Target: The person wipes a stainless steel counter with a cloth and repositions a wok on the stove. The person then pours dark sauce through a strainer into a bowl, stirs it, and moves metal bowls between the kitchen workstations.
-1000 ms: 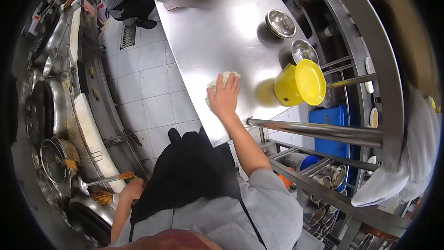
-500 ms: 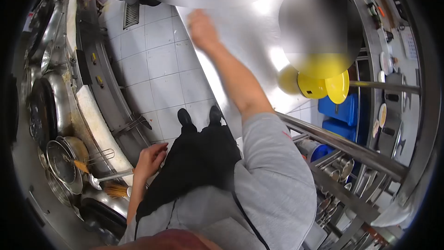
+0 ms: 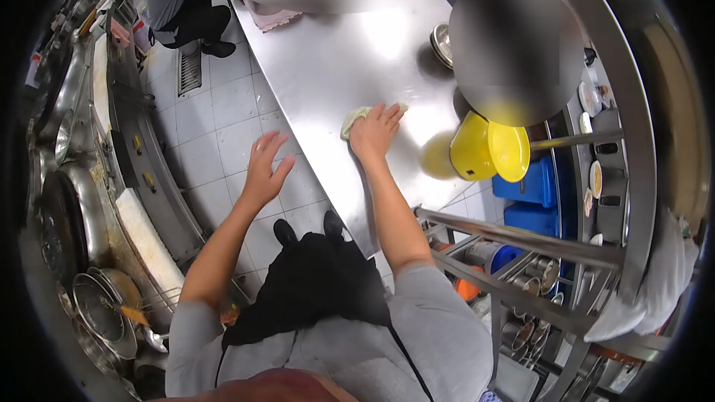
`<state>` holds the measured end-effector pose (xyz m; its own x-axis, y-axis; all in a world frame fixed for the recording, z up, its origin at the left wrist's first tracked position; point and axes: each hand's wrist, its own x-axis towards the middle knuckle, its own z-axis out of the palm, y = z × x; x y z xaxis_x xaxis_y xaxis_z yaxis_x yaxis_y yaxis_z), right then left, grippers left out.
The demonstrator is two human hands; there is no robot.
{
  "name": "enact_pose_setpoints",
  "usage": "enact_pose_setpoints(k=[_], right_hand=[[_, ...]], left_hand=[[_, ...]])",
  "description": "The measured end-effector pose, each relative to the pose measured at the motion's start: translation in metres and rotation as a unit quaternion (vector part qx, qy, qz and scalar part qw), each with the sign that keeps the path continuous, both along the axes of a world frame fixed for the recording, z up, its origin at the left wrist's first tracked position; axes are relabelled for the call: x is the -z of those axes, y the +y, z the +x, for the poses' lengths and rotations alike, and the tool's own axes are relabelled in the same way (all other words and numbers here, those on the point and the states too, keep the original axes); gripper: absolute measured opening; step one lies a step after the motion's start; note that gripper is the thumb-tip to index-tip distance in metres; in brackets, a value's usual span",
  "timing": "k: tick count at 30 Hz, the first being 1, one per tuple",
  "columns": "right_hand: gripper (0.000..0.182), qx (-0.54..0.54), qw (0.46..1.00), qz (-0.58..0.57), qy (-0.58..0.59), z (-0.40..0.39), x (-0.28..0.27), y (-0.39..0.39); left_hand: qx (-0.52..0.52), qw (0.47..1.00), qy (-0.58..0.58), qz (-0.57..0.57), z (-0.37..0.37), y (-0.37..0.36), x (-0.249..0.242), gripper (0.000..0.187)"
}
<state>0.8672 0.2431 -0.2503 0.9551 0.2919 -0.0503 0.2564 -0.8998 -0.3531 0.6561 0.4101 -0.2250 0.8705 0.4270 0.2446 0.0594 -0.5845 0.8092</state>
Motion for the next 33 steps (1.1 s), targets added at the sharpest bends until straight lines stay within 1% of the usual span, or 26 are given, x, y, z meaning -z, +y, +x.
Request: enact_pose_setpoints(k=[1,3,4,6,9,10,11,14,15,16,17,18,19,20,21,22,24,25,26,27,28,30,31,32,33], right_hand=[[0.07,0.022,1.0,0.003,0.003,0.016,-0.003,0.013],[0.07,0.065,0.998,0.014,0.013,0.057,-0.006,0.046],[0.071,0.06,0.998,-0.008,-0.011,0.082,0.0,0.055],[0.07,0.054,0.994,-0.006,-0.096,0.135,0.016,0.07],[0.065,0.011,0.981,0.002,-0.193,0.215,0.031,0.091],[0.06,-0.005,0.981,-0.008,-0.196,0.246,0.03,0.097],[0.056,-0.025,0.979,-0.017,-0.2,0.269,0.027,0.109],[0.05,-0.092,0.983,-0.025,-0.16,0.281,0.018,0.156],[0.048,-0.139,0.978,0.032,-0.155,0.274,0.024,0.173],[0.05,-0.196,0.958,0.031,-0.207,0.267,0.046,0.192],[0.052,-0.194,0.947,0.152,-0.206,0.252,0.068,0.215],[0.052,-0.262,0.945,0.101,-0.171,0.21,0.04,0.226],[0.049,-0.242,0.937,0.195,-0.16,0.173,0.038,0.242],[0.052,-0.319,0.915,0.167,-0.183,0.144,0.04,0.25],[0.051,-0.371,0.891,0.208,-0.16,0.113,0.034,0.254],[0.051,-0.421,0.864,0.244,-0.133,0.084,0.029,0.253],[0.049,-0.46,0.826,0.322,0.041,0.042,0.029,0.244],[0.048,-0.428,0.821,0.338,0.17,0.027,0.015,0.23],[0.048,-0.388,0.8,0.347,0.298,0.007,-0.008,0.214],[0.048,-0.338,0.764,0.351,0.422,-0.014,-0.021,0.197],[0.047,-0.343,0.779,0.392,0.349,-0.029,-0.019,0.183],[0.045,-0.339,0.793,0.469,0.191,-0.054,-0.016,0.157],[0.043,-0.288,0.78,0.507,0.224,-0.065,-0.019,0.145],[0.041,-0.235,0.765,0.542,0.257,-0.076,-0.03,0.131],[0.039,-0.18,0.744,0.575,0.288,-0.085,-0.041,0.122]], left_hand=[[-0.015,0.999,-0.025,0.036,0.034,0.003,0.002,0.05],[-0.08,0.991,-0.038,0.1,0.094,0.004,0.009,0.056],[-0.088,0.987,-0.017,0.136,0.111,-0.001,0.013,0.057],[-0.104,0.971,0.036,0.213,0.134,-0.004,0.024,0.061],[-0.108,0.979,0.025,0.172,0.134,0.003,0.035,0.065],[-0.106,0.981,0.046,0.158,0.135,0.002,0.032,0.066],[-0.108,0.982,0.044,0.15,0.136,0.0,0.032,0.067],[-0.114,0.984,0.044,0.129,0.138,0.003,0.028,0.07],[-0.119,0.984,0.037,0.129,0.138,0.004,0.03,0.071],[-0.122,0.984,0.027,0.129,0.139,0.004,0.032,0.072],[-0.123,0.984,0.016,0.128,0.139,0.003,0.034,0.073],[-0.125,0.985,0.001,0.122,0.139,0.003,0.036,0.079],[-0.151,0.982,-0.019,0.108,0.139,0.003,0.038,0.08],[-0.176,0.979,-0.04,0.098,0.14,0.006,0.041,0.081],[-0.2,0.974,-0.061,0.086,0.14,0.009,0.041,0.082],[-0.249,0.967,-0.034,0.036,0.138,0.01,0.04,0.08],[-0.336,0.926,-0.132,-0.113,0.131,0.019,0.07,0.07],[-0.376,0.89,-0.181,-0.184,0.123,0.024,0.08,0.065],[-0.335,0.866,-0.201,-0.312,0.107,0.027,0.073,0.057],[-0.288,0.828,-0.213,-0.432,0.085,0.029,0.061,0.05],[-0.234,0.776,-0.221,-0.542,0.067,0.028,0.047,0.044],[-0.23,0.808,-0.194,-0.506,0.047,0.022,0.027,0.032],[-0.225,0.824,-0.18,-0.488,0.041,0.019,0.017,0.027],[-0.211,0.826,-0.199,-0.483,0.038,0.016,0.006,0.022],[-0.183,0.853,-0.19,-0.45,0.034,0.015,-0.005,0.02]])
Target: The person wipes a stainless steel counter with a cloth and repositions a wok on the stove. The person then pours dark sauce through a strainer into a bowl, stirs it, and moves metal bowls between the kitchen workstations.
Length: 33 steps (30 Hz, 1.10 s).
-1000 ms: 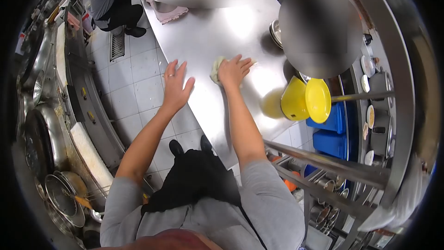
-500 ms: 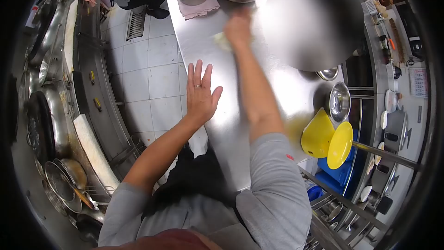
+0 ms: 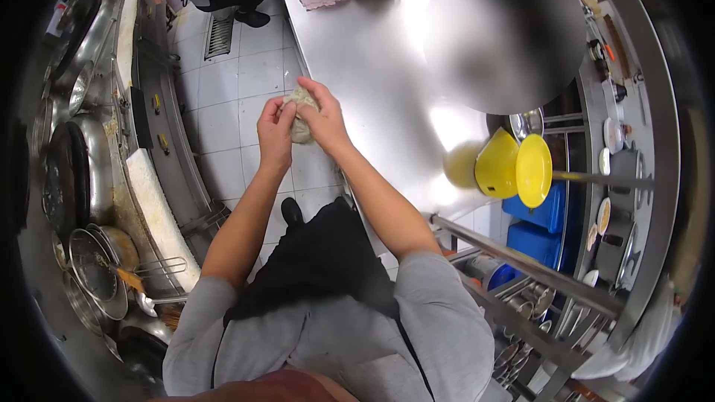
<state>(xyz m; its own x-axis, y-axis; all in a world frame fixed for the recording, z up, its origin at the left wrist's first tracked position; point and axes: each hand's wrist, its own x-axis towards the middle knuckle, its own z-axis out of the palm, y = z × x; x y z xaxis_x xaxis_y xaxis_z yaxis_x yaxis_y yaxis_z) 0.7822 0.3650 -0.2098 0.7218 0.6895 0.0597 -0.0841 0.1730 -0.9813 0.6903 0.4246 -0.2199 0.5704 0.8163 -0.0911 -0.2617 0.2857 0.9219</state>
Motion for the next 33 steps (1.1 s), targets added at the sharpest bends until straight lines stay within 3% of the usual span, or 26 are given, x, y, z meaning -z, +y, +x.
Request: enact_pose_setpoints(k=[3,6,9,12,16,18,20,21,24,27,33], right_hand=[[0.035,-0.021,0.992,-0.028,0.125,-0.006,-0.035,-0.041],[0.021,-0.008,0.983,-0.06,0.173,0.001,-0.055,-0.076],[0.009,-0.031,0.969,0.045,0.241,0.007,-0.077,-0.099],[0.008,0.03,0.961,0.119,0.248,0.006,-0.1,-0.117],[0.012,0.165,0.977,0.074,0.112,0.008,-0.098,-0.136],[0.014,0.221,0.972,-0.015,-0.078,0.016,-0.097,-0.149],[0.017,0.292,0.913,-0.107,-0.265,0.023,-0.102,-0.159],[0.032,0.319,0.814,-0.255,-0.413,0.025,-0.107,-0.167],[0.061,0.248,0.718,-0.43,-0.487,0.039,-0.019,-0.185],[0.082,0.165,0.687,-0.549,-0.447,0.026,0.052,-0.168],[0.09,0.16,0.712,-0.523,-0.44,0.152,0.063,-0.08]], left_hand=[[0.051,0.983,0.038,0.175,-0.011,-0.002,-0.034,0.013],[0.091,0.974,-0.007,0.209,-0.016,-0.012,-0.071,0.013],[0.152,0.973,-0.045,0.165,-0.025,-0.019,-0.092,0.013],[0.137,0.977,-0.1,0.132,-0.02,-0.016,-0.085,0.009],[0.122,0.978,-0.074,0.151,-0.012,-0.034,-0.092,0.012],[0.137,0.96,-0.003,0.245,-0.009,-0.048,-0.106,0.021],[0.158,0.928,0.08,0.328,-0.001,-0.053,-0.106,0.026],[0.142,0.909,0.09,0.381,0.006,-0.053,-0.092,0.041],[0.14,0.902,0.085,0.4,-0.003,-0.058,-0.055,0.053],[0.215,0.935,0.099,0.262,-0.033,-0.068,-0.03,0.058],[0.224,0.955,0.18,0.072,-0.117,-0.071,0.032,0.048]])
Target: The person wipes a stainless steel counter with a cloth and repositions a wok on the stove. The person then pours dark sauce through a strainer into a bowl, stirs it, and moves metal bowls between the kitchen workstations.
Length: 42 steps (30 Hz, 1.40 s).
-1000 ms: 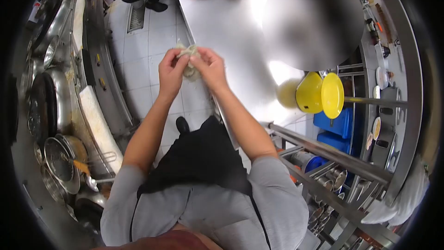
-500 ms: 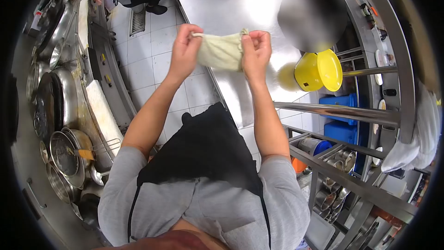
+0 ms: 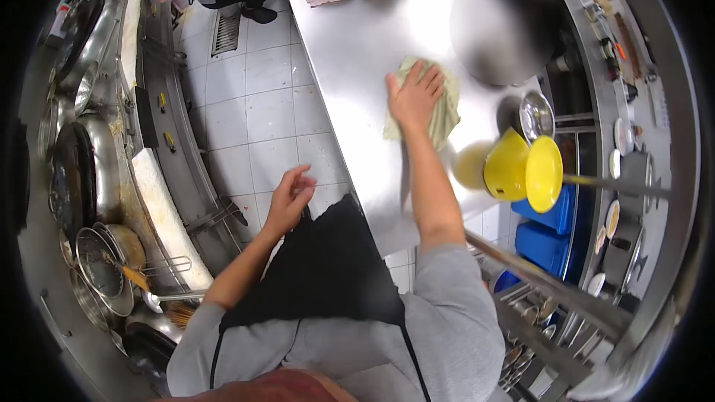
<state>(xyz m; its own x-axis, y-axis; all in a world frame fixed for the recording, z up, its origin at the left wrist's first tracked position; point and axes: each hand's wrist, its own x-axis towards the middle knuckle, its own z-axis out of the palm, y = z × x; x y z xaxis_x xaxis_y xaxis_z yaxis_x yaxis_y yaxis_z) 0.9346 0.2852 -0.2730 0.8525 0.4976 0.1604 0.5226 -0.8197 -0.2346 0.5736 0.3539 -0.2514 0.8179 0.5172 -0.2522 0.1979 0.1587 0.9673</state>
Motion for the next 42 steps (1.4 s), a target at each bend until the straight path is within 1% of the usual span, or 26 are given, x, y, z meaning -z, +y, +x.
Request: enact_pose_setpoints(k=[2,3,5,6,7,9,11,12,13,14,16,18,20,21,22,25,27,29,30,31,33,35,37,39,41,42], right_hand=[[0.089,-0.006,0.999,-0.018,-0.045,0.066,0.004,0.036],[0.087,-0.002,0.998,-0.031,-0.054,0.099,0.008,0.056],[0.086,0.04,0.999,-0.024,-0.021,0.137,-0.003,0.103],[0.084,0.045,0.998,-0.028,0.027,0.137,-0.01,0.13],[0.082,-0.032,0.999,-0.026,0.015,0.134,-0.003,0.153],[0.078,-0.157,0.986,-0.037,-0.032,0.077,0.003,0.189],[0.07,-0.275,0.959,-0.022,-0.069,-0.004,0.0,0.189],[0.064,-0.339,0.936,0.001,-0.098,-0.041,0.003,0.17],[0.058,-0.386,0.919,-0.061,-0.057,-0.073,-0.027,0.14],[0.054,-0.415,0.905,-0.092,-0.03,-0.096,-0.038,0.107],[0.059,-0.4,0.913,0.064,0.053,-0.13,-0.037,0.025],[0.068,-0.259,0.96,0.066,0.079,-0.159,-0.032,-0.058],[0.083,-0.115,0.992,-0.049,0.028,-0.166,-0.027,-0.115],[0.092,-0.022,0.998,0.035,0.049,-0.16,-0.029,-0.119],[0.094,-0.013,0.997,-0.074,0.03,-0.144,-0.028,-0.117],[0.093,0.038,0.996,-0.077,-0.018,-0.062,-0.011,-0.064],[0.089,0.002,0.998,-0.058,-0.031,0.0,-0.006,-0.011],[0.084,-0.071,0.997,-0.025,-0.009,0.051,-0.005,0.036],[0.082,-0.079,0.996,-0.01,-0.039,0.064,0.005,0.057],[0.08,-0.087,0.994,0.006,-0.067,0.063,0.014,0.074],[0.072,-0.142,0.987,-0.021,-0.068,0.014,0.002,0.07],[0.068,-0.226,0.972,0.021,-0.06,-0.054,-0.001,0.03],[0.07,-0.274,0.961,-0.031,-0.024,-0.113,-0.026,-0.036],[0.074,-0.218,0.973,-0.067,0.02,-0.15,-0.036,-0.089],[0.078,-0.047,0.995,-0.086,0.023,-0.138,-0.034,-0.108],[0.079,0.042,0.997,-0.061,0.004,-0.117,-0.029,-0.11]], left_hand=[[-0.047,0.996,0.015,-0.078,-0.028,-0.004,0.019,0.046],[-0.066,0.995,0.032,-0.067,-0.04,-0.005,0.022,0.046],[-0.096,0.991,0.049,-0.076,-0.06,-0.011,0.043,0.044],[-0.107,0.989,0.061,-0.082,-0.066,-0.014,0.049,0.044],[-0.114,0.987,0.074,-0.09,-0.072,-0.018,0.051,0.043],[-0.109,0.985,0.085,-0.099,-0.077,-0.022,0.054,0.042],[-0.087,0.988,0.079,-0.097,-0.074,-0.021,0.064,0.042],[-0.078,0.989,0.084,-0.094,-0.072,-0.018,0.064,0.042],[-0.067,0.99,0.086,-0.091,-0.067,-0.012,0.065,0.042],[-0.052,0.991,0.087,-0.089,-0.063,-0.009,0.066,0.041],[-0.077,0.988,0.067,-0.116,-0.066,-0.005,0.074,0.04],[-0.093,0.984,0.064,-0.135,-0.064,-0.001,0.08,0.039],[-0.102,0.98,0.091,-0.143,-0.072,0.0,0.081,0.038],[-0.109,0.978,0.106,-0.145,-0.077,0.0,0.083,0.037],[-0.111,0.975,0.109,-0.159,-0.082,-0.002,0.085,0.037],[-0.121,0.974,0.081,-0.173,-0.095,-0.011,0.101,0.037],[-0.123,0.973,0.08,-0.176,-0.096,-0.017,0.1,0.038],[-0.105,0.977,0.089,-0.162,-0.093,-0.021,0.096,0.038],[-0.091,0.981,0.094,-0.145,-0.086,-0.021,0.093,0.037],[-0.077,0.984,0.101,-0.126,-0.081,-0.022,0.091,0.037],[-0.043,0.989,0.095,-0.101,-0.074,-0.019,0.095,0.038],[-0.027,0.991,0.106,-0.07,-0.07,-0.017,0.093,0.039],[-0.004,0.992,0.107,-0.072,-0.065,-0.013,0.091,0.04],[0.01,0.99,0.132,-0.058,-0.07,-0.01,0.094,0.041],[0.007,0.989,0.128,-0.072,-0.079,-0.012,0.105,0.042],[0.006,0.989,0.127,-0.072,-0.079,-0.014,0.11,0.042]])
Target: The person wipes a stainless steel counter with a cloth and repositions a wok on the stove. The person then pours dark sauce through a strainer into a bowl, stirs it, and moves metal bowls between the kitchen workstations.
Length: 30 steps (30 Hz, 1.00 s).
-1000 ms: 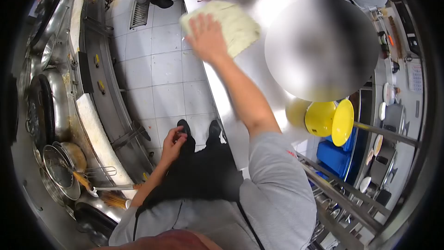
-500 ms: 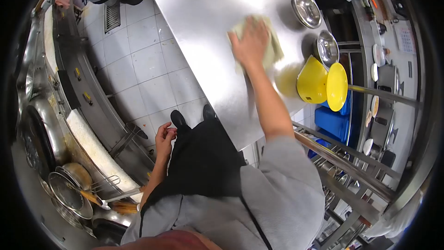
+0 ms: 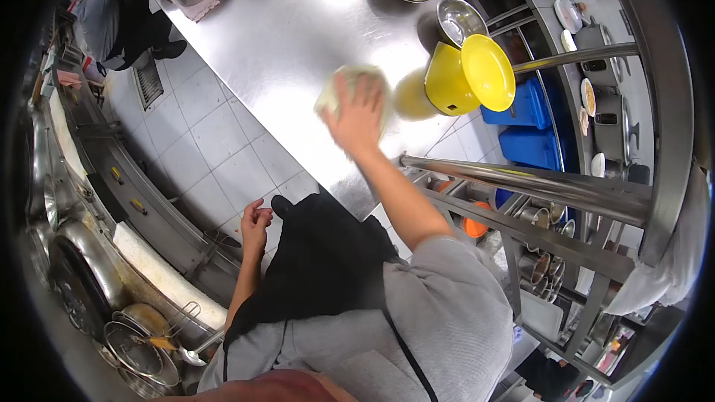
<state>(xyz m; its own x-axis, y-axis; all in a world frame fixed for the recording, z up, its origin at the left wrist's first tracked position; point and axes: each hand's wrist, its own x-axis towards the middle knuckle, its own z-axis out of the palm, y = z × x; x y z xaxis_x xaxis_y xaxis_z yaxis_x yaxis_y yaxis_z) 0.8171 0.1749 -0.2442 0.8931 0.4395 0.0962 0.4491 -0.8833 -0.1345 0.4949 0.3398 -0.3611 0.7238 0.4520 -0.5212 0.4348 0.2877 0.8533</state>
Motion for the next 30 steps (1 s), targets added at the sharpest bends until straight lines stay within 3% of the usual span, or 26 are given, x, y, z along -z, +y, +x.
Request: enact_pose_setpoints(k=[3,5,8,9,10,13,15,16,18,20,24,27,30], right_hand=[[0.082,0.267,0.962,0.059,-0.019,0.093,0.014,0.017],[0.081,0.322,0.945,0.059,0.01,0.146,0.012,0.041],[0.078,0.113,0.991,0.066,0.001,0.194,0.045,0.085],[0.072,0.035,0.998,0.046,-0.002,0.168,0.017,0.116],[0.068,-0.096,0.995,0.004,-0.018,0.154,0.026,0.14],[0.062,-0.32,0.944,0.022,-0.079,0.035,0.022,0.151],[0.06,-0.403,0.911,0.092,0.014,-0.019,-0.002,0.1],[0.062,-0.375,0.918,0.111,0.063,-0.036,-0.004,0.068],[0.071,-0.217,0.965,0.131,0.07,-0.062,0.002,0.002],[0.088,-0.078,0.997,0.016,0.025,-0.056,0.003,-0.025],[0.084,-0.072,0.997,-0.022,0.002,0.046,0.016,0.04],[0.083,-0.129,0.991,0.021,0.001,0.124,0.023,0.132],[0.078,-0.181,0.981,0.062,-0.035,0.131,0.032,0.178]], left_hand=[[-0.018,1.0,-0.008,-0.007,0.002,-0.004,-0.009,0.04],[-0.032,0.999,-0.009,-0.007,-0.002,-0.007,-0.009,0.037],[-0.018,1.0,-0.006,-0.005,-0.014,-0.014,-0.004,0.037],[-0.01,1.0,-0.009,-0.002,-0.019,-0.018,0.004,0.037],[0.0,1.0,-0.013,0.025,-0.023,-0.022,0.017,0.036],[0.05,0.998,0.025,0.037,-0.026,-0.024,0.017,0.036],[0.068,0.996,0.035,0.046,-0.03,-0.024,0.02,0.036],[0.076,0.995,0.04,0.05,-0.033,-0.023,0.022,0.035],[0.045,0.997,0.045,0.047,-0.044,-0.02,0.027,0.033],[0.003,0.998,0.056,0.028,-0.055,-0.022,0.03,0.032],[-0.035,0.998,0.061,0.001,-0.076,-0.026,0.046,0.035],[-0.028,0.998,0.055,0.012,-0.075,-0.035,0.052,0.037],[0.001,0.998,0.054,0.031,-0.055,-0.035,0.039,0.037]])
